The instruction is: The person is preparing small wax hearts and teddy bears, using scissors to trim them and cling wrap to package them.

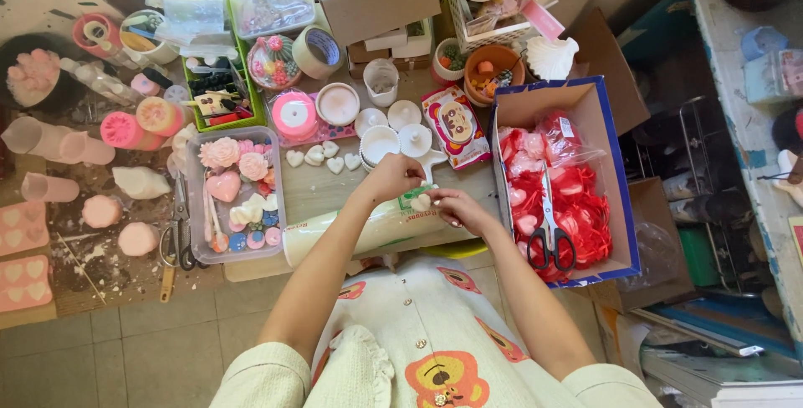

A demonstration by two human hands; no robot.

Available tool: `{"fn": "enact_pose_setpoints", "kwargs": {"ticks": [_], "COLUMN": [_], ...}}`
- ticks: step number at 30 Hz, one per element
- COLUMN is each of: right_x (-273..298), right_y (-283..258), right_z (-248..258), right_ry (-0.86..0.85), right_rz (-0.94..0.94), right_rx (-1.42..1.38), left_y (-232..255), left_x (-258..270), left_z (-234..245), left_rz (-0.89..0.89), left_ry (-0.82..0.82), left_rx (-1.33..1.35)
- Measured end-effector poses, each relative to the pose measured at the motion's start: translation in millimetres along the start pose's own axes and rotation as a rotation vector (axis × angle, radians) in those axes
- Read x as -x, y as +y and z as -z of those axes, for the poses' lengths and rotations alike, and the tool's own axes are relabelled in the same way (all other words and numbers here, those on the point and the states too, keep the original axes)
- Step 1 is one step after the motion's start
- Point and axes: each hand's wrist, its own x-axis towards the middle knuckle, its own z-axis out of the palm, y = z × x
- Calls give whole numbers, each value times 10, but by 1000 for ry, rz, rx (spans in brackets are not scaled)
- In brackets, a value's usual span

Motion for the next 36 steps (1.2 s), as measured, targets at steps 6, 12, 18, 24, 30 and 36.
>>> {"fn": "enact_pose_setpoints", "kwargs": {"ticks": [6, 12, 18, 24, 30, 36], "right_x": [182, 204, 216, 77, 42, -48], "right_y": [-15, 5, -126, 101, 134, 275], "right_z": [-268, -608, -725, -547, -504, -430], "right_ry": [104, 330, 375, 308, 337, 330], "right_rz": [16, 165, 209, 240, 201, 244], "right_rx": [20, -62, -76, -17, -56, -119], "left_y": [-116, -627, -995, -883, -825, -98], "left_x": [-37, -108, -73, 2, 231, 654], "left_z": [-31, -282, -666, -703, -666, -506], "left_rz": [34, 96, 229, 234, 225, 131], "left_ry": [27, 61, 7, -22, 216, 188], "left_rx": [31, 82, 152, 134, 308, 214]}}
